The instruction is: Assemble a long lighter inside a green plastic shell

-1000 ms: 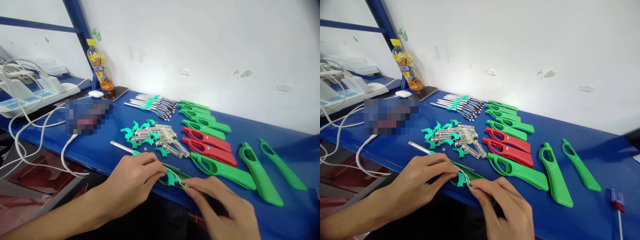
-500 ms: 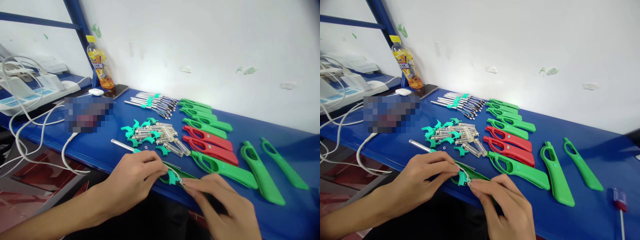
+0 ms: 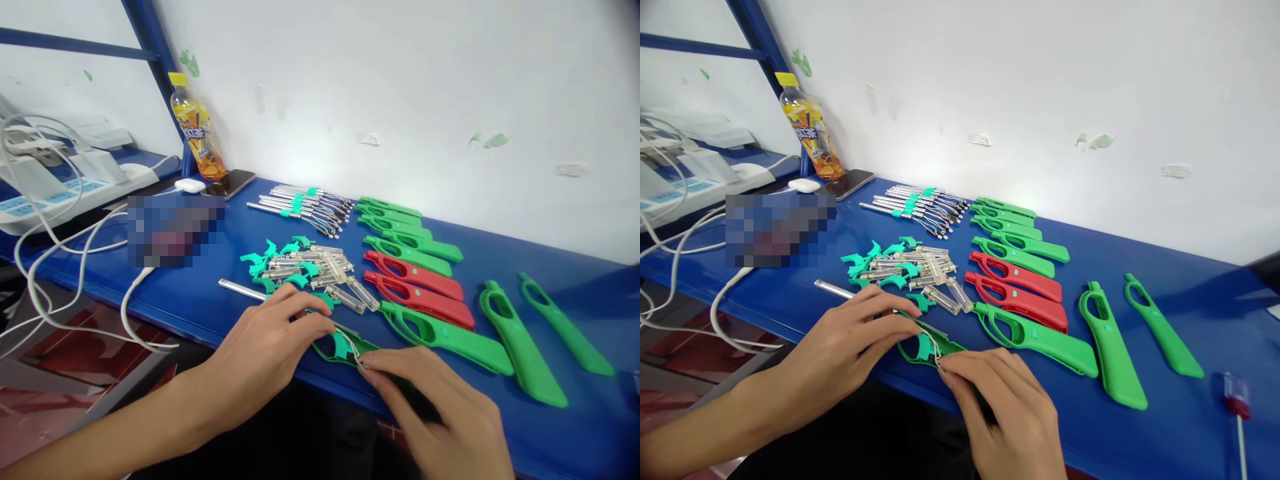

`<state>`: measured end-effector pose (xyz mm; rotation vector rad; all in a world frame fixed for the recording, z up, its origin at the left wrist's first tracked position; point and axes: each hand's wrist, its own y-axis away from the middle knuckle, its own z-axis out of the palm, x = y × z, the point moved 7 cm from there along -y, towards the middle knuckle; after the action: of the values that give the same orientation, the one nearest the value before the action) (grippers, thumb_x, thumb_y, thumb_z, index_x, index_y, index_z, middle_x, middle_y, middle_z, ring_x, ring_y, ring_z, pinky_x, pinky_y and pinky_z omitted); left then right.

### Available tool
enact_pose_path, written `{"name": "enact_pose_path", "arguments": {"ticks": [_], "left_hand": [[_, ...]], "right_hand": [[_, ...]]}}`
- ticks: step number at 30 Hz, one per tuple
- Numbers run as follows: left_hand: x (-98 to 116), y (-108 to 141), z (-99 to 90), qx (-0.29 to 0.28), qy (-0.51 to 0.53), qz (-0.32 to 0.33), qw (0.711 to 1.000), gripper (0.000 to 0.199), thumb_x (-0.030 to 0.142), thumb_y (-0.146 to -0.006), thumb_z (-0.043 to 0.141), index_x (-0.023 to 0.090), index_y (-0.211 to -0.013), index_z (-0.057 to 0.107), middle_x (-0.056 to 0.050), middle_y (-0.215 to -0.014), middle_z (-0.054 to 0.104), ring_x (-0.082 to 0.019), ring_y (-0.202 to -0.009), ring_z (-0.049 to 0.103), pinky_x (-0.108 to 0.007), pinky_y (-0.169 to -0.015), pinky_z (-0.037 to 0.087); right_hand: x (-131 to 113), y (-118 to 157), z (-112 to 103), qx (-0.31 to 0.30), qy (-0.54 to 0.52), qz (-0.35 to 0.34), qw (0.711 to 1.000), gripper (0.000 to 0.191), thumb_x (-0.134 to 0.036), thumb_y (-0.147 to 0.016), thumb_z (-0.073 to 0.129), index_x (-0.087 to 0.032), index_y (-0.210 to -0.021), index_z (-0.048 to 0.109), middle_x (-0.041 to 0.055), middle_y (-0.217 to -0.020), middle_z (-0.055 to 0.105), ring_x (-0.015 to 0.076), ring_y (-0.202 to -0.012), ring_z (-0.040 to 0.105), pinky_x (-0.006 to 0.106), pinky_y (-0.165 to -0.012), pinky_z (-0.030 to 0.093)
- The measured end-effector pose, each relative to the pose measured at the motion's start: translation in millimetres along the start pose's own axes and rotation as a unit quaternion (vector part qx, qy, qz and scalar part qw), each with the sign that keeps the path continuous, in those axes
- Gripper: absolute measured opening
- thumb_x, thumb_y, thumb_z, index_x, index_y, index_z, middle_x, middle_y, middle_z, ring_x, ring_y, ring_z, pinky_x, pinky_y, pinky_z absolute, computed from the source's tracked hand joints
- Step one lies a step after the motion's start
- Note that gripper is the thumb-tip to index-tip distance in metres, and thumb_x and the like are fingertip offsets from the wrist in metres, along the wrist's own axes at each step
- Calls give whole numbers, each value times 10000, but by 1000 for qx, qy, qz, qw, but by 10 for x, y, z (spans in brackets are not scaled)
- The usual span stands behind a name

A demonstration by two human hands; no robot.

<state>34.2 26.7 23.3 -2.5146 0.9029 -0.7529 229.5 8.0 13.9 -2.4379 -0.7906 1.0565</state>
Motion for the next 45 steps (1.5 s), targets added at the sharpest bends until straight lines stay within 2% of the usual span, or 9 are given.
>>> {"name": "enact_pose_path", "arguments": {"ticks": [5, 11, 20, 25, 28, 37, 42, 45], "left_hand": [[-17, 12, 38, -17, 9, 4, 1000, 234, 32, -1037, 574, 201, -1164, 674, -37, -1110, 762, -221, -943, 618, -358, -841, 571], [-55, 6, 53, -20, 12, -5, 1000, 238, 50, -1053, 560, 214, -1171, 685, -38, -1143, 756, -218, -978, 634, -342, -862, 576], [-33, -7, 25, -21, 6, 16, 1000, 272, 28, -1046, 539, 200, -1163, 714, -44, -1135, 769, -221, -933, 657, -346, -797, 586], [-53, -2, 11, -18, 16, 15, 1000, 259, 44, -1056, 552, 198, -1179, 719, -39, -1150, 781, -221, -987, 698, -391, -920, 581], [-55, -14, -3, -19, 23, 8, 1000, 255, 46, -1065, 546, 196, -1184, 714, -18, -1130, 792, -204, -986, 705, -369, -932, 573], [54, -67, -64, -19, 29, -1, 999, 168, 168, -1083, 574, 188, -1082, 741, -20, -1071, 784, -192, -949, 712, -378, -971, 545], [54, -46, -61, -25, 26, -5, 999, 137, 232, -1067, 622, 185, -1082, 750, -48, -1083, 747, -213, -957, 682, -376, -876, 556], [28, -34, -47, -35, 16, -11, 999, 144, 291, -1058, 656, 199, -1112, 752, -57, -1110, 729, -231, -961, 672, -406, -882, 555]], "right_hand": [[-2, -11, 7, 3, 9, 2, 1000, 132, -186, -1002, 711, -301, -1052, 752, -56, -983, 829, 143, -856, 791, 225, -787, 603], [12, -6, -8, 14, 10, 7, 1000, 118, -195, -1002, 715, -295, -1042, 761, -43, -952, 828, 153, -805, 784, 237, -755, 606], [16, -4, -10, 16, 19, -1, 1000, 113, -186, -981, 746, -291, -1020, 741, -56, -947, 821, 140, -808, 781, 226, -787, 606], [8, 7, -10, 15, 25, -17, 999, 149, -150, -967, 756, -286, -1026, 745, -49, -965, 822, 143, -847, 784, 240, -818, 612], [5, 0, 4, 7, 31, -22, 999, 150, -144, -983, 733, -281, -1037, 762, -37, -991, 827, 155, -877, 791, 259, -844, 619], [21, 17, 31, 22, 33, -11, 999, 152, -216, -1044, 678, -301, -1063, 803, -28, -1003, 818, 162, -866, 774, 281, -826, 602], [10, 52, 54, 23, 28, -12, 999, 156, -231, -1065, 655, -310, -1097, 785, -28, -1019, 797, 154, -872, 751, 290, -821, 580], [-7, 42, 60, 15, 43, -27, 999, 138, -214, -1054, 670, -298, -1091, 773, -15, -1006, 783, 158, -852, 738, 303, -796, 569]]}}
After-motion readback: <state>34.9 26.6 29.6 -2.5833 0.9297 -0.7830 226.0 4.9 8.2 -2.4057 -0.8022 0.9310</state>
